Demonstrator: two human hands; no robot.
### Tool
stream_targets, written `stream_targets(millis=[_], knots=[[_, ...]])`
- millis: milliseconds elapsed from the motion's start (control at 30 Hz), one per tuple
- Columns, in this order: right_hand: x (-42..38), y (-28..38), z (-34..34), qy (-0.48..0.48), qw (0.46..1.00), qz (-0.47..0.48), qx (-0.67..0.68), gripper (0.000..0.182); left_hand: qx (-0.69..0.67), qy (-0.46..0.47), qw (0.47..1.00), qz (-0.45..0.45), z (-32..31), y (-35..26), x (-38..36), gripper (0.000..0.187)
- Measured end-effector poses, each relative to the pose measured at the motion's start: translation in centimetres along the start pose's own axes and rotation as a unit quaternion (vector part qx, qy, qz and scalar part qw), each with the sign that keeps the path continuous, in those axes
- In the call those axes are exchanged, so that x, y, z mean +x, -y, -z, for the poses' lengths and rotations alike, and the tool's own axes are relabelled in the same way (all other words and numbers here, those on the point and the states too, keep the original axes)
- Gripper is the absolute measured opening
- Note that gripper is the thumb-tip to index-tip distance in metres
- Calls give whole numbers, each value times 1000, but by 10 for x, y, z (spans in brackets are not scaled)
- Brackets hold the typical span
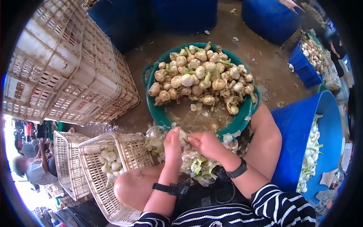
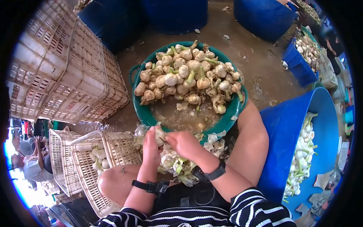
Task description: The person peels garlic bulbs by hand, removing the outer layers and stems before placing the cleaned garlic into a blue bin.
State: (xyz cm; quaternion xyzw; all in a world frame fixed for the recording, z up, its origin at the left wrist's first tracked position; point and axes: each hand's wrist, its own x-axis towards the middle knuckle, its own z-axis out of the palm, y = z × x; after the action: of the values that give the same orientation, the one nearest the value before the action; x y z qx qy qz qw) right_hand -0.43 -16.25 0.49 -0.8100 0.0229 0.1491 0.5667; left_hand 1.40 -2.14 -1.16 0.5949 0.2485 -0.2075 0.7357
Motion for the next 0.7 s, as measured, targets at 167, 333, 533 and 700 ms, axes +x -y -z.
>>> stream_targets(millis=[167,333,533,700], knots=[[-25,11,0,7,963,144,-226,19,35,65,997,21,6,-9,-17,29],[-27,-10,1,7,1000,-5,-26,22,-71,176,981,36,7,-2,-22,40],[-46,2,10,73,974,-102,187,25,-20,322,941,-100,14,-6,-18,52],[-57,-3,2,-83,926,235,-285,15,260,222,935,-94,7,-7,-25,42]])
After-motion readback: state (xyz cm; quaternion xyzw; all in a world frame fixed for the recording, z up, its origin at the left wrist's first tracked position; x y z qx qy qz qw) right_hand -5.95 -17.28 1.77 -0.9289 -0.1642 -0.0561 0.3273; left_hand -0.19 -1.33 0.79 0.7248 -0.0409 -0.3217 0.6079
